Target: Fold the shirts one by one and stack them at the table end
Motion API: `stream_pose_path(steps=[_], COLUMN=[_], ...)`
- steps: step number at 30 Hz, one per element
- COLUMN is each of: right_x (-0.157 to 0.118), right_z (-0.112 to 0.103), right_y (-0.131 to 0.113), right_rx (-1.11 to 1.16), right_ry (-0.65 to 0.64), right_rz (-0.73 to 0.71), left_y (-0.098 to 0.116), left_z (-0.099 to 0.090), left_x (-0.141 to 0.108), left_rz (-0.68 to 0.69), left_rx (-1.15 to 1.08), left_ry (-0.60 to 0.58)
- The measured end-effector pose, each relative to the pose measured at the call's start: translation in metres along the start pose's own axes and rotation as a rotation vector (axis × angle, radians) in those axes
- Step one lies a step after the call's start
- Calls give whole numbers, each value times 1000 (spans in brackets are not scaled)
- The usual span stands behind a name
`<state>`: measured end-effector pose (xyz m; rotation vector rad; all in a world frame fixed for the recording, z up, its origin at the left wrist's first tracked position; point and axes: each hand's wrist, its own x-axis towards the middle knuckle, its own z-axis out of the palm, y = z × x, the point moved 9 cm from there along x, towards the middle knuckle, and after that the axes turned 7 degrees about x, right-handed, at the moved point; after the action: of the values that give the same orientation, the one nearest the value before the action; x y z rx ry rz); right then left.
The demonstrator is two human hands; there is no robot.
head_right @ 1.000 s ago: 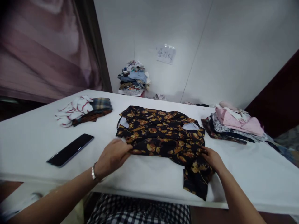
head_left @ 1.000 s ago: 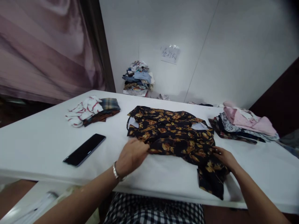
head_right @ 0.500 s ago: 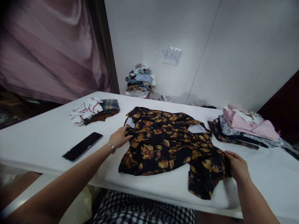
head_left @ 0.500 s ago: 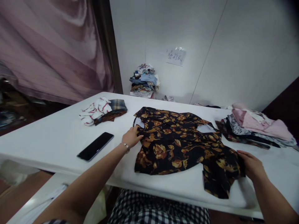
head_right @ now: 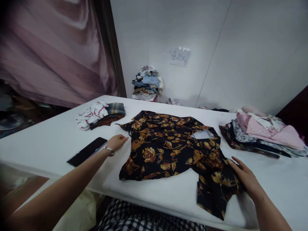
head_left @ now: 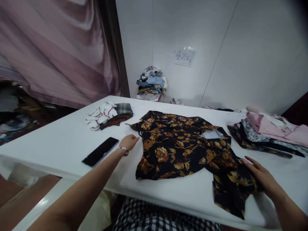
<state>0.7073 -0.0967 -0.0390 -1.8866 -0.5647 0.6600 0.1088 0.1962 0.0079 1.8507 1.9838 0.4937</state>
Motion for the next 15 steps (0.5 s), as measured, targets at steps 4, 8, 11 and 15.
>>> stream_pose_path(steps=[4,8,11,15], right_x=[1,-2,-11,-23], right_z=[25,16,-2,7], right_y=[-22,-27,-19,-10], right_rx=[-166,45,302,403], right_ry=[-92,-69,-21,-195], right_rz=[-134,-166,-90,23], left_y=[38,66,55,21], left_z=[36,50,56,59], left_x=[-41,-74,-93,-120], left_rz=[238,338,93,-300], left_rx=[173,-137,-665,-856], left_ry=[-106,-298,-594,-769])
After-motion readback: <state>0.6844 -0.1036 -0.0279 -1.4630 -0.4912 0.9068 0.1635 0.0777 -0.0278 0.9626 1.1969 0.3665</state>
